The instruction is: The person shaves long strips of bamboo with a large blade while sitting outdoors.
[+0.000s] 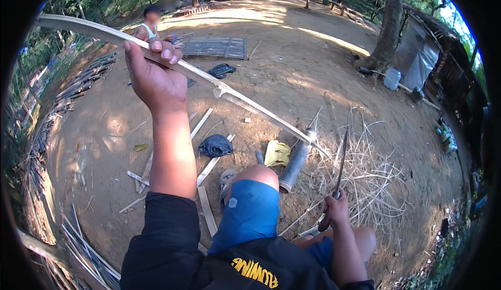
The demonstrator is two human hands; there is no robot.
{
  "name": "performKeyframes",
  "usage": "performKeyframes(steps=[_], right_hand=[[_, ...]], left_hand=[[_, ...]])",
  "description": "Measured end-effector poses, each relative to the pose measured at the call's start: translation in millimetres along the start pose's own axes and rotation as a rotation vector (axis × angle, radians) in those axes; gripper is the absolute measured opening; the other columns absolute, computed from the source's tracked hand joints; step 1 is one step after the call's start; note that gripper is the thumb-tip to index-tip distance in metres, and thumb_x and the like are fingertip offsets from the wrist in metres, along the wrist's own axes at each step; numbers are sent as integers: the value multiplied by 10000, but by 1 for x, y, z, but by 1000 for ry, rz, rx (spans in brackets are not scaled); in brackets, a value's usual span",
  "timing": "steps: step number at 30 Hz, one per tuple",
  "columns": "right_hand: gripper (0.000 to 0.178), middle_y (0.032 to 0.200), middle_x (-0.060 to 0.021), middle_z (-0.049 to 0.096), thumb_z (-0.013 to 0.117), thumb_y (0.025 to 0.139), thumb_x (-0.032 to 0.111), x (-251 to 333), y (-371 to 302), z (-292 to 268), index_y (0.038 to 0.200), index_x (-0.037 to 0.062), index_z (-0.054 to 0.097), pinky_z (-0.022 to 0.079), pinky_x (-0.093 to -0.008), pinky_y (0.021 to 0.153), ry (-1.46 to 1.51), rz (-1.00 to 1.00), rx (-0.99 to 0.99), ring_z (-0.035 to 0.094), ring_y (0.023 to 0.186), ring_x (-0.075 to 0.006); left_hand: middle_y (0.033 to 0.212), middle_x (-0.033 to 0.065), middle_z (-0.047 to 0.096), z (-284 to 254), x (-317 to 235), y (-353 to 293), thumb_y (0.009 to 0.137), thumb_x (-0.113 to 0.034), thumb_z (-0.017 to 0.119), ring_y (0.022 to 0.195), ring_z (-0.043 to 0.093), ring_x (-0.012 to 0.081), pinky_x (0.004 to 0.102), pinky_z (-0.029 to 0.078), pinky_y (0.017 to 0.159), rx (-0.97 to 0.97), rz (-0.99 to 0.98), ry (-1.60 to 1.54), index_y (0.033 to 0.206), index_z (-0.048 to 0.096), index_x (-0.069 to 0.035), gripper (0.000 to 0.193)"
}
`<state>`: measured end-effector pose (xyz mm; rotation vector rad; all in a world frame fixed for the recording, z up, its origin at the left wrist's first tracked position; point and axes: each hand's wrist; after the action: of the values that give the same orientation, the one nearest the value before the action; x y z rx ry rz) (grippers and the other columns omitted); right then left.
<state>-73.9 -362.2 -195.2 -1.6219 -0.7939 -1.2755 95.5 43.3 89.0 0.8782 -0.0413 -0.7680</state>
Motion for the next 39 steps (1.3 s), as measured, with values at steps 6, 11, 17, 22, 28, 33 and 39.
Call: performKeyframes(steps=[6, 11, 17, 22, 28, 33, 39], right_hand=[[478, 742, -32, 526, 652, 852, 51, 34, -15, -10, 1271, 4, 425, 452, -262, 468, 174, -70, -46, 516, 536, -116], [521, 727, -32, 532, 647, 863, 31, 52, -19, -3, 1320, -16, 401, 448, -256, 466, 169, -200, -37, 513, 535, -109], [535, 740, -48, 522, 608, 877, 32, 30, -11, -28, 1361, 19, 382, 456, -281, 486, 277, -94, -61, 506, 552, -128], [571, 744, -52, 521, 616, 887, 53, 25, -6, -38, 1388, 3, 347, 453, -278, 477, 322, -119, -91, 507, 543, -132], [515, 781, -54, 537, 650, 872, 70, 27, -6, -54, 1314, -13, 398, 451, -281, 463, 263, -100, -109, 516, 532, -129], [455, 750, -45, 549, 676, 859, 80, 32, -4, -49, 1230, -37, 440, 453, -276, 484, 233, -53, -18, 523, 537, -127], [386, 750, -47, 553, 720, 844, 127, 31, -6, -54, 1089, -8, 453, 442, -269, 508, 118, -57, -59, 529, 565, -118]], left_hand=[[718, 18, 517, 24, 6, -24, 1012, -394, 519, 543, 459, 94, 224, 352, 481, 75, -74, 85, 1092, 545, -88, 317], [685, 12, 566, 62, 32, -23, 1021, -390, 504, 529, 514, 88, 224, 412, 465, 97, -52, 118, 1067, 571, -59, 341], [864, 101, 662, 114, 98, -25, 1027, -473, 429, 721, 657, 142, 262, 546, 639, 351, -16, 273, 1276, 448, -20, 518], [937, 141, 673, 86, 116, -60, 1023, -492, 413, 793, 683, 196, 309, 572, 691, 343, -169, 222, 1332, 443, -11, 573], [682, 40, 532, 79, 111, -70, 1021, -432, 471, 592, 564, 154, 295, 497, 565, 332, -321, 151, 1152, 531, 6, 461], [692, -16, 393, 87, 107, -62, 1003, -417, 525, 561, 370, 87, 239, 303, 498, 188, -251, 203, 1086, 525, -27, 400], [695, -12, 385, 100, 109, -63, 1016, -422, 491, 564, 335, 82, 241, 288, 507, 93, -253, 268, 1052, 541, -35, 392]])
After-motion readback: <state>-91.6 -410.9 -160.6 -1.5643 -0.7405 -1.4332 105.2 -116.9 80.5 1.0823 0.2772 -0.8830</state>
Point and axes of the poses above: each hand's wrist, its own y-axis towards the middle knuckle, its own z-axis out of the palm, x = y × z
